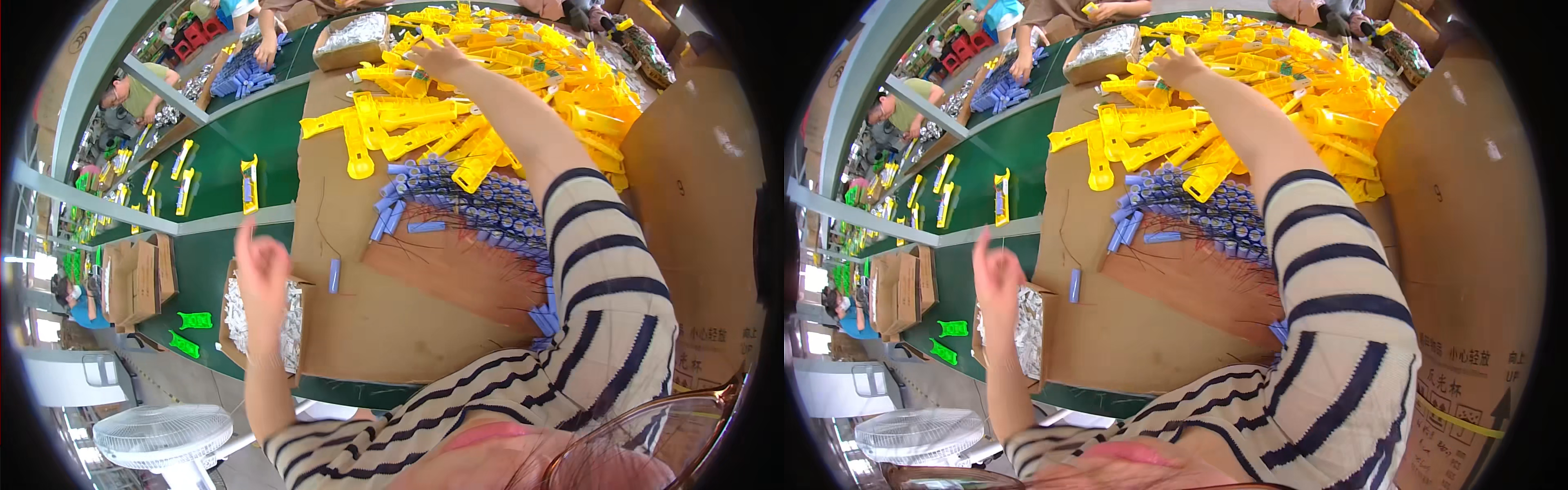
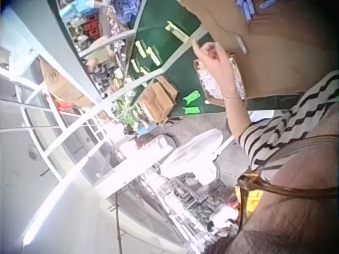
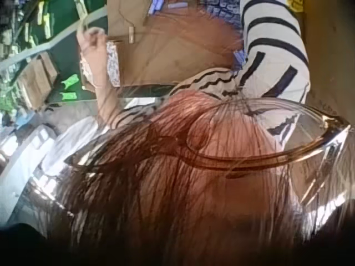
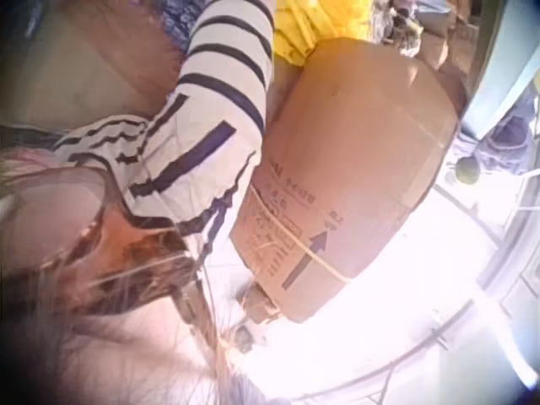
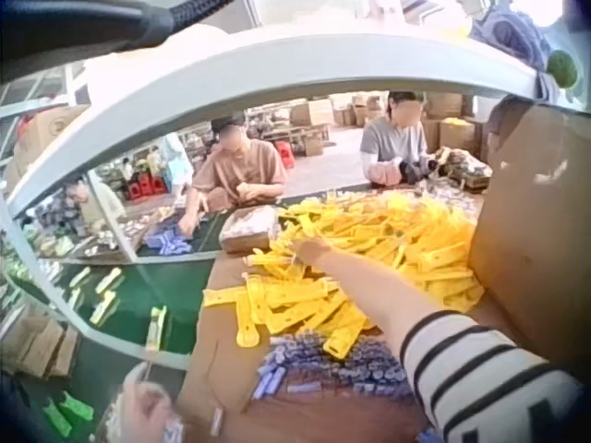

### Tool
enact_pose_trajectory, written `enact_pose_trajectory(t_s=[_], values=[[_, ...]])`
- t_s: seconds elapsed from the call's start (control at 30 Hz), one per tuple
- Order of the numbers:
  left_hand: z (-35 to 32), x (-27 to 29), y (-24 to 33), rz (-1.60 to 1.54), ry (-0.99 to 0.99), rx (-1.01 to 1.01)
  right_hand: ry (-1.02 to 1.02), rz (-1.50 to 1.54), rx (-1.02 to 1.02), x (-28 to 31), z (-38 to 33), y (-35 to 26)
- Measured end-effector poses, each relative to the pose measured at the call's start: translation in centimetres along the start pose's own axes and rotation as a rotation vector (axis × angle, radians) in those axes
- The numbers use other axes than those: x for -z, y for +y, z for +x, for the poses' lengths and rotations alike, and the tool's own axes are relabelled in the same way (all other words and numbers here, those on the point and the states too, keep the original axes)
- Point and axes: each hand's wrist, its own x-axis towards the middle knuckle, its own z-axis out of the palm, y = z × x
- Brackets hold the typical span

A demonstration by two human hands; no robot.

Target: The person assembles blue electronic components, white plastic parts, and wiring into yellow plastic housings by hand, taking the components from a cardboard box and inserting them into the housings.

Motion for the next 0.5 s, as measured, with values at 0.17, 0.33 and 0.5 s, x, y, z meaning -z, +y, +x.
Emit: enact_pose_trajectory(t_s=[0.17, 0.33, 0.5], values=[[-12.5, -0.6, 5.1, 0.250, -0.489, -0.137, -0.343, -0.150, 0.032, 0.0, 2.1, -0.8], [-17.1, -3.6, -0.3, 0.066, -0.114, 0.137, 0.156, -0.197, 0.113, 5.2, -3.0, 1.6], [-13.2, -5.7, 1.6, -0.162, -0.006, 0.153, 0.550, -0.150, 0.339, 15.3, -11.6, 1.9]])
